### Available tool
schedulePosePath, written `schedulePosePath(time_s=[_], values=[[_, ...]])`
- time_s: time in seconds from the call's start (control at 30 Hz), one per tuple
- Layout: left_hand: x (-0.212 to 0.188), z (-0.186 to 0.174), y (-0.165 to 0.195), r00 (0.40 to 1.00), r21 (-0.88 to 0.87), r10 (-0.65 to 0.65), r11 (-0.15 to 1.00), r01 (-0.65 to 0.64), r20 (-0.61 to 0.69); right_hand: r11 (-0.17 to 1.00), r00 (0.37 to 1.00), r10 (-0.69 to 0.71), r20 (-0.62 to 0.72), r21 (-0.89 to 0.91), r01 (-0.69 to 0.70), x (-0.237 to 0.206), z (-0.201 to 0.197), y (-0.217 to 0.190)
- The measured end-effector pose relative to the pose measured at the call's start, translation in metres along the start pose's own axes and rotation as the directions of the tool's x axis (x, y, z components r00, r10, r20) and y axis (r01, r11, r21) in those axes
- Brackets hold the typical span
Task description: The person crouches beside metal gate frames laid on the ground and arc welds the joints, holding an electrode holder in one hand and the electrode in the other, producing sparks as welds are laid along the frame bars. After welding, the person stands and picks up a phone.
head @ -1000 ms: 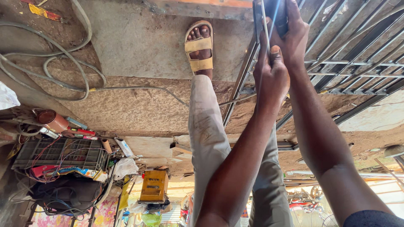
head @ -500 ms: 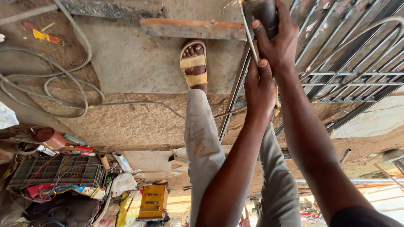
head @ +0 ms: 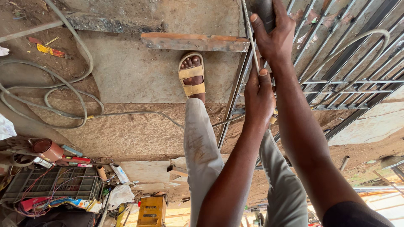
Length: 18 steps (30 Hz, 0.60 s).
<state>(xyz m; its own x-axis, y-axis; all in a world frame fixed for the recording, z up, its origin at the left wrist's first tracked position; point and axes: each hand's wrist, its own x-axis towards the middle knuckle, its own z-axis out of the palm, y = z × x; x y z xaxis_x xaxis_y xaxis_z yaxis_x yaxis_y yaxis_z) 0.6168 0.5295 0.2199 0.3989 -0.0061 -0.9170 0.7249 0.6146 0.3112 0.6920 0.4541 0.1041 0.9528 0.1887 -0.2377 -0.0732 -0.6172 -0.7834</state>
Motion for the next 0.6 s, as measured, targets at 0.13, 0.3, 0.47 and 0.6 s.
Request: schedulePosePath(time_s=[0.13,0.3,0.47,0.6], values=[[-0.001,0.000,0.000,0.998,0.009,0.069,0.998,-0.069,-0.002,0.993,0.994,0.108,0.017,-0.041,-0.107,0.002,0.001,-0.001],[-0.002,-0.003,-0.007,0.995,0.029,0.097,0.995,-0.096,-0.025,0.999,0.999,0.046,0.029,0.005,-0.046,0.001,0.002,-0.001],[-0.003,-0.004,-0.012,0.949,0.143,0.312,0.942,-0.305,-0.034,1.000,0.999,0.027,0.028,0.007,-0.027,-0.001,0.003,0.004],[-0.005,-0.002,-0.006,0.999,0.017,-0.013,1.000,0.014,-0.053,0.999,0.999,0.032,0.025,-0.035,-0.031,-0.003,0.005,0.008]])
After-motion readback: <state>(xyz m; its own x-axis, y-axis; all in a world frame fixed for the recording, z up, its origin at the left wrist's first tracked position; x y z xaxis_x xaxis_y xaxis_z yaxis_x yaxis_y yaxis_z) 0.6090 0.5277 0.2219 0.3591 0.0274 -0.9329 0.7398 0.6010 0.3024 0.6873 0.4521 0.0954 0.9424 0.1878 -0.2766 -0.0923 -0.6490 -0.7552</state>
